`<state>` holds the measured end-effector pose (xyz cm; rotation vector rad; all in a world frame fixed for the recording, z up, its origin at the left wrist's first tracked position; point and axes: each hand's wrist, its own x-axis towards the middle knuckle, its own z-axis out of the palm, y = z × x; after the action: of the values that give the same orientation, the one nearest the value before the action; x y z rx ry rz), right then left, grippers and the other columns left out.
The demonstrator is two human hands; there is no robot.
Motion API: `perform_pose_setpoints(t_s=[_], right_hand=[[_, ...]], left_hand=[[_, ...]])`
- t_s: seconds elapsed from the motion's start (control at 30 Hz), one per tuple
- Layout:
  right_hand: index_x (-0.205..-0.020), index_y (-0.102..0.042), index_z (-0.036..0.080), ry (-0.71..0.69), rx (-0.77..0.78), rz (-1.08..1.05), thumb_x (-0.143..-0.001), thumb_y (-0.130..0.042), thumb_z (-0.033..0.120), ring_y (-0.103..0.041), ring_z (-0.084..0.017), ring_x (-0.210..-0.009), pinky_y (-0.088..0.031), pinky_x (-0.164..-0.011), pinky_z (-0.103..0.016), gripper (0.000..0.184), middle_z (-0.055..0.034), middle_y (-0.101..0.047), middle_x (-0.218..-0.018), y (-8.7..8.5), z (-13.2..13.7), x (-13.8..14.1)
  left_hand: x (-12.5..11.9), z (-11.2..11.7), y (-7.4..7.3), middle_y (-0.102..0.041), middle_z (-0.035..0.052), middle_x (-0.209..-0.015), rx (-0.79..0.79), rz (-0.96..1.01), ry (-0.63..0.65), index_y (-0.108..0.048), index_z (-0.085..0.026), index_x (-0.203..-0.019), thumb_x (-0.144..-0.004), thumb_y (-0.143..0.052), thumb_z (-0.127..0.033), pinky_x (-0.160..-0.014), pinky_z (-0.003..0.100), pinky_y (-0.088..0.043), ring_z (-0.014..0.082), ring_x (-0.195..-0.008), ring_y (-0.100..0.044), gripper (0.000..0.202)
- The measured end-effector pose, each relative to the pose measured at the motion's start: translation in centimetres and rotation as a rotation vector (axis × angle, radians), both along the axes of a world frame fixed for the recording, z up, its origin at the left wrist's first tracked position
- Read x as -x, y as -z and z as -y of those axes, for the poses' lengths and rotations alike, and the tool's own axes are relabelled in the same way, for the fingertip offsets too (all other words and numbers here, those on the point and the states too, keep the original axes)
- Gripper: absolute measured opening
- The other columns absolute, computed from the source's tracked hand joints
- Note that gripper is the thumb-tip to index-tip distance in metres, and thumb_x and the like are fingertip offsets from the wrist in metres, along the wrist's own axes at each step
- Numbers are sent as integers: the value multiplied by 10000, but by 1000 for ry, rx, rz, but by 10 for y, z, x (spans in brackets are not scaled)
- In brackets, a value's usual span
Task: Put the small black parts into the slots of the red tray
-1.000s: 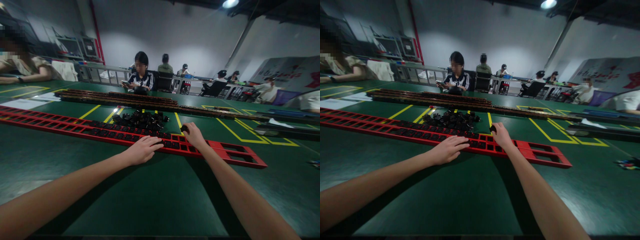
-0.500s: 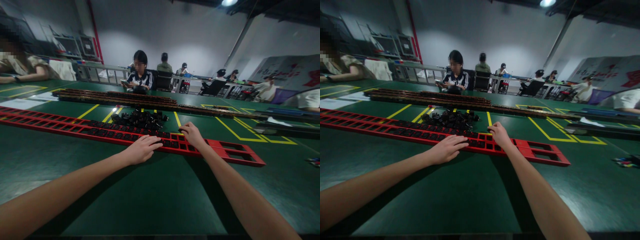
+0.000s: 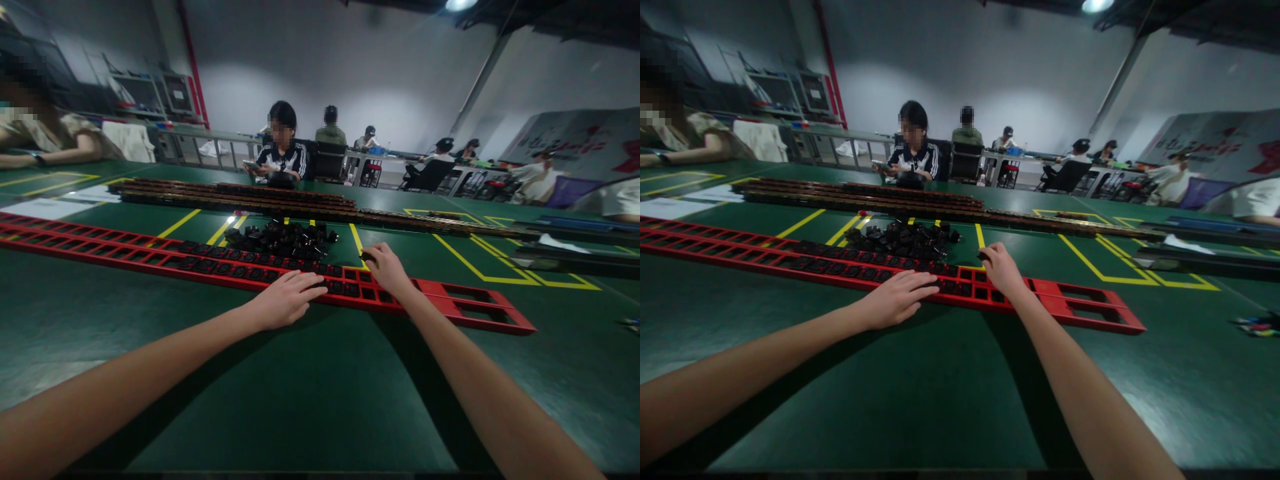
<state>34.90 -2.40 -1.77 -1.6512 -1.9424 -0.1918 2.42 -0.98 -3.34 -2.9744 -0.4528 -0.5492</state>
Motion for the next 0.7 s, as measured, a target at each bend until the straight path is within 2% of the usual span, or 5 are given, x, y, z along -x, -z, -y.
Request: perform_pose_setpoints(t_s=[0.17, 0.4, 0.53, 0.7], right_hand=[[-1201, -682, 176, -9, -13, 12, -905, -483, 176, -590, -238, -1004, -504, -968, -412, 357, -124, -551, -1127, 2, -2, -2], [-1139, -723, 183, -13, -26, 11, -914, -484, 190, -590, -230, -914, -522, -893, -394, 328, -107, -557, -1025, 1, -1, -1], [-1187, -704, 187, -18, -7, 24, -933, -489, 244, -591, -238, -921, -528, -876, -403, 337, -114, -555, -1061, -1, 2, 2], [-1168, -710, 197, -51, -17, 26, -943, -460, 225, -598, -232, -939, -522, -899, -401, 338, -111, -569, -1074, 0, 3, 2]], left_hand=[[0, -1, 3, -450, 82, -1533, 13, 11, 1, -459, -257, -1459, -943, -513, -199, -1166, 502, -348, 267, -1399, -427, 522], [1, -1, 3, -444, 85, -1539, 8, 0, -6, -459, -251, -1460, -944, -504, -193, -1166, 508, -356, 271, -1405, -421, 522], [0, 1, 1, -442, 81, -1542, 5, -19, -14, -456, -244, -1458, -945, -492, -186, -1159, 521, -365, 275, -1402, -425, 517], [0, 0, 3, -447, 78, -1539, 10, 1, -6, -453, -249, -1457, -946, -486, -179, -1166, 523, -360, 266, -1407, -424, 517]])
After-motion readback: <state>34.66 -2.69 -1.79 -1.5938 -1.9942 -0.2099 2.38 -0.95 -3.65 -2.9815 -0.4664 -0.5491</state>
